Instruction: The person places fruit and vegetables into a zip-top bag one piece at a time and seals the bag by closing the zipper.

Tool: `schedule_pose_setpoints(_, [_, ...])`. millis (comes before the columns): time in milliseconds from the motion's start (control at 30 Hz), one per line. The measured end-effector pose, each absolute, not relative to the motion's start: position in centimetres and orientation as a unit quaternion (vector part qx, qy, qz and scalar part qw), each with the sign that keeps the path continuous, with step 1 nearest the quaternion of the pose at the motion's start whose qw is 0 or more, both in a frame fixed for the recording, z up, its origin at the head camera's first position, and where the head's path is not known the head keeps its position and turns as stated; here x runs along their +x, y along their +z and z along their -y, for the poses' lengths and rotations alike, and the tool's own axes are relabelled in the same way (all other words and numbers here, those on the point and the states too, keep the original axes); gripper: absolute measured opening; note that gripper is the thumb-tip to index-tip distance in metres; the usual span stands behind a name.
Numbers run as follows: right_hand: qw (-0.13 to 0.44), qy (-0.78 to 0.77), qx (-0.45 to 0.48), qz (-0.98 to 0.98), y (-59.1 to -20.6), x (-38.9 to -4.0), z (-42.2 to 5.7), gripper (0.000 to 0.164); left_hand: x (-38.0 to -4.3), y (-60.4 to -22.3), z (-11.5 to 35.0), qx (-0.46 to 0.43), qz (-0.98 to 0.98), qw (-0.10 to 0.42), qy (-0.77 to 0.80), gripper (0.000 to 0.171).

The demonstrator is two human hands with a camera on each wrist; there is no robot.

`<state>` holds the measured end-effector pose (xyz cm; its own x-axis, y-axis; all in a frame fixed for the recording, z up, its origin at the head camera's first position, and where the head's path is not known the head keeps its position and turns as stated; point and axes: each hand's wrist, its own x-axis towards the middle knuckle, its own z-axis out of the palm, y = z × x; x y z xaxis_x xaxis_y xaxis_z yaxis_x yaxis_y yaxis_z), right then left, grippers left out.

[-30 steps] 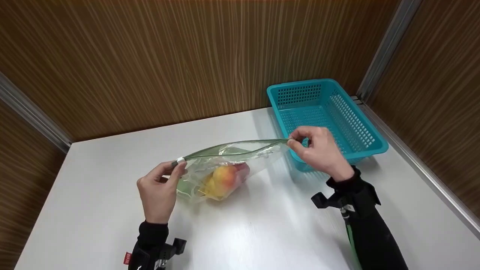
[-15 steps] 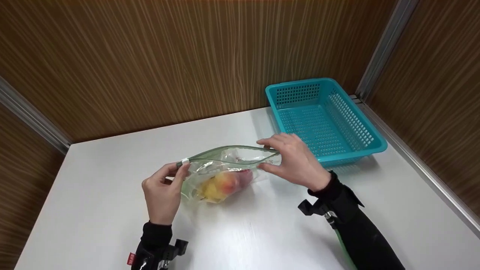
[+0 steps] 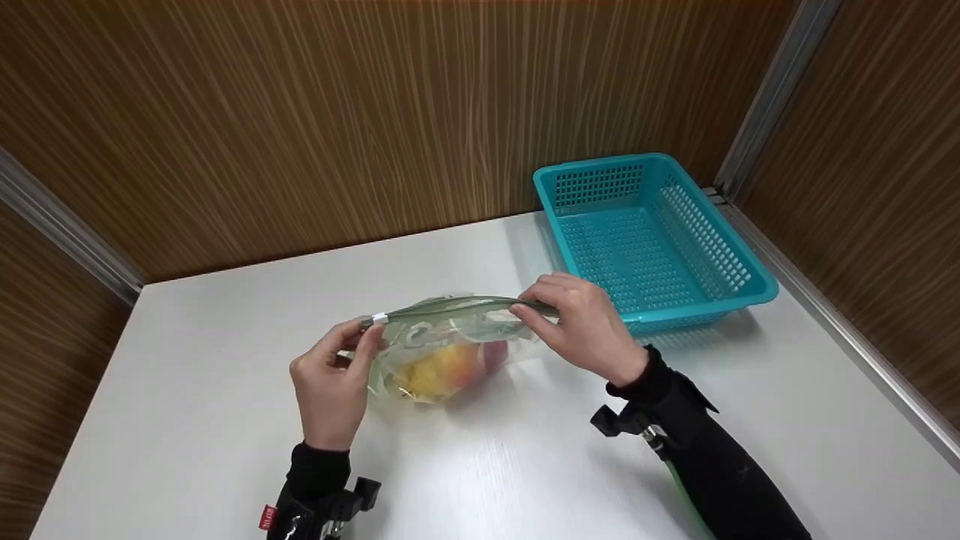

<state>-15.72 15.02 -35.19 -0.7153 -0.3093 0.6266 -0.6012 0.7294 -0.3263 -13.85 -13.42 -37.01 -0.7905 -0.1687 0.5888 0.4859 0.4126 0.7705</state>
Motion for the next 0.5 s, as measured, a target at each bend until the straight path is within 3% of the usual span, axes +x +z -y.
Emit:
schedule_pose_setpoints(233, [0.271, 0.262, 0.251, 0.891, -35.5, -15.7, -14.7, 0.015, -13.8, -37.1, 13.5, -0.107, 0.772, 0.317, -0.541, 0.011])
schedule_pose_setpoints(500, [0.278, 0.237, 0.285, 0.886, -35.5, -15.2, -12.8, 0.028, -13.9, -37.1, 13.4, -0.116, 0.771, 0.325, -0.535, 0.009])
